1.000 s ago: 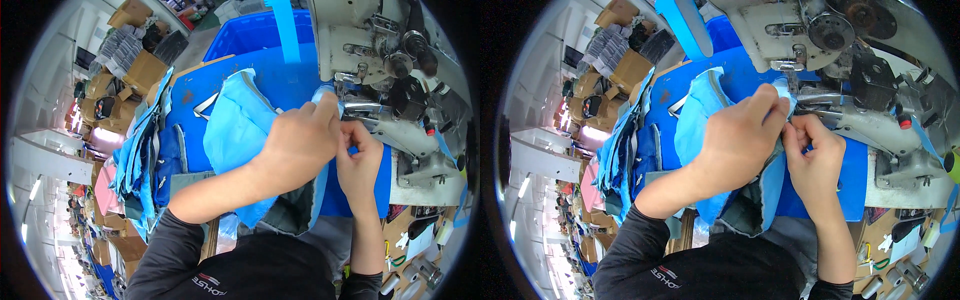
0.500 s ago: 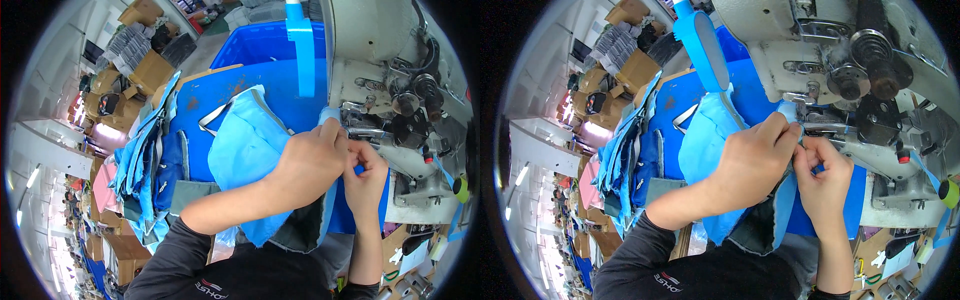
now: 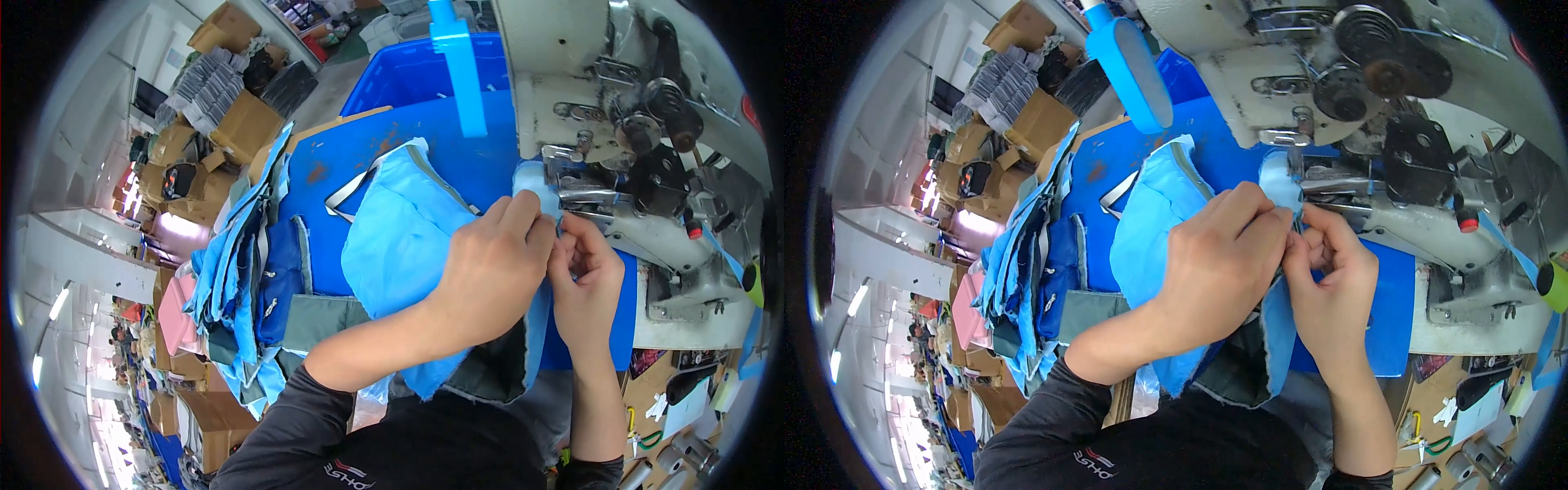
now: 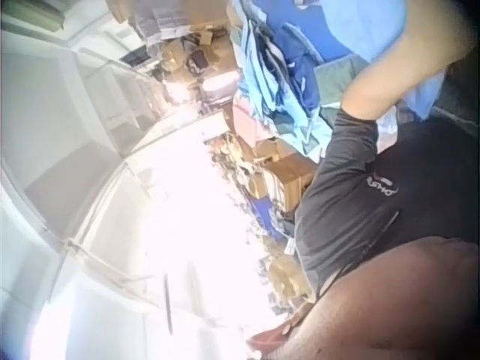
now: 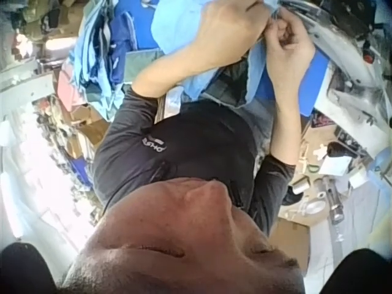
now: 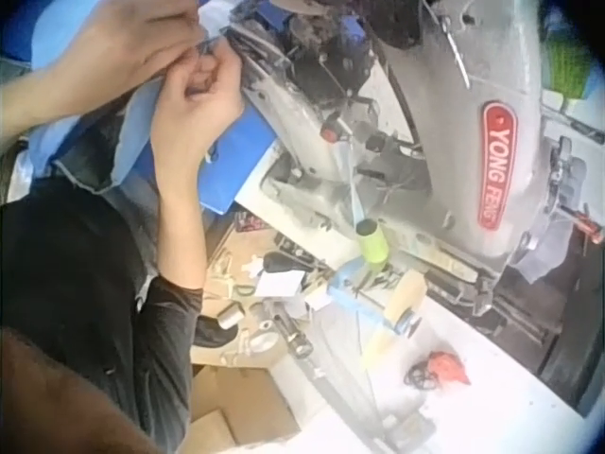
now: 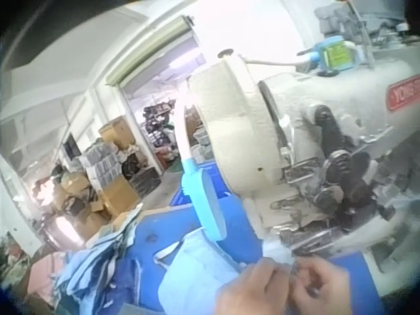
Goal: Assembling and sewing components of a blue fabric bag using an industrial sewing machine.
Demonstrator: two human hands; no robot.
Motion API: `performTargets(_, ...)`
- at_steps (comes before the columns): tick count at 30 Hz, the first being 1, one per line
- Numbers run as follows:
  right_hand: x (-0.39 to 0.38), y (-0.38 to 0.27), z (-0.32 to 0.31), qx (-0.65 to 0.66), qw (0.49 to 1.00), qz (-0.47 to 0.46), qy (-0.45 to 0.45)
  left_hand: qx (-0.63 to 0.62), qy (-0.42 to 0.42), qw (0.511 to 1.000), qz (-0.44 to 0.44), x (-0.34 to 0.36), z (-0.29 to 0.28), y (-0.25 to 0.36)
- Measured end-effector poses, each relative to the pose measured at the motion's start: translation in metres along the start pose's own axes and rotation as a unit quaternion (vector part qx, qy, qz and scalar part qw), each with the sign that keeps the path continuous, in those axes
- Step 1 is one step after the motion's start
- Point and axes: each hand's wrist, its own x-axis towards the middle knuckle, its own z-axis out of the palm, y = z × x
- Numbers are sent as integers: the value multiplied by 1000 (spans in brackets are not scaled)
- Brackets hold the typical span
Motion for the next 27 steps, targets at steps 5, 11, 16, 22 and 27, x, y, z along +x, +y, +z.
performTargets(5,5,-3,-5,46,998,30,-15,-19,25,999,-6,6,9,-3)
performTargets(11,6,-4,-2,41,998,33,-17,-14,45,999,-5,4,8,-3)
performTargets(16,4,-8,-1,56,998,41,7,25,7,1000,5,5,5,2)
performTargets(22,9,-8,-6,41,994,97,-15,18,-2,1000,-1,7,11,-2)
performTargets(27,10,-11,-9,-3,997,79,-18,107,63,992,-10,-4,5,8)
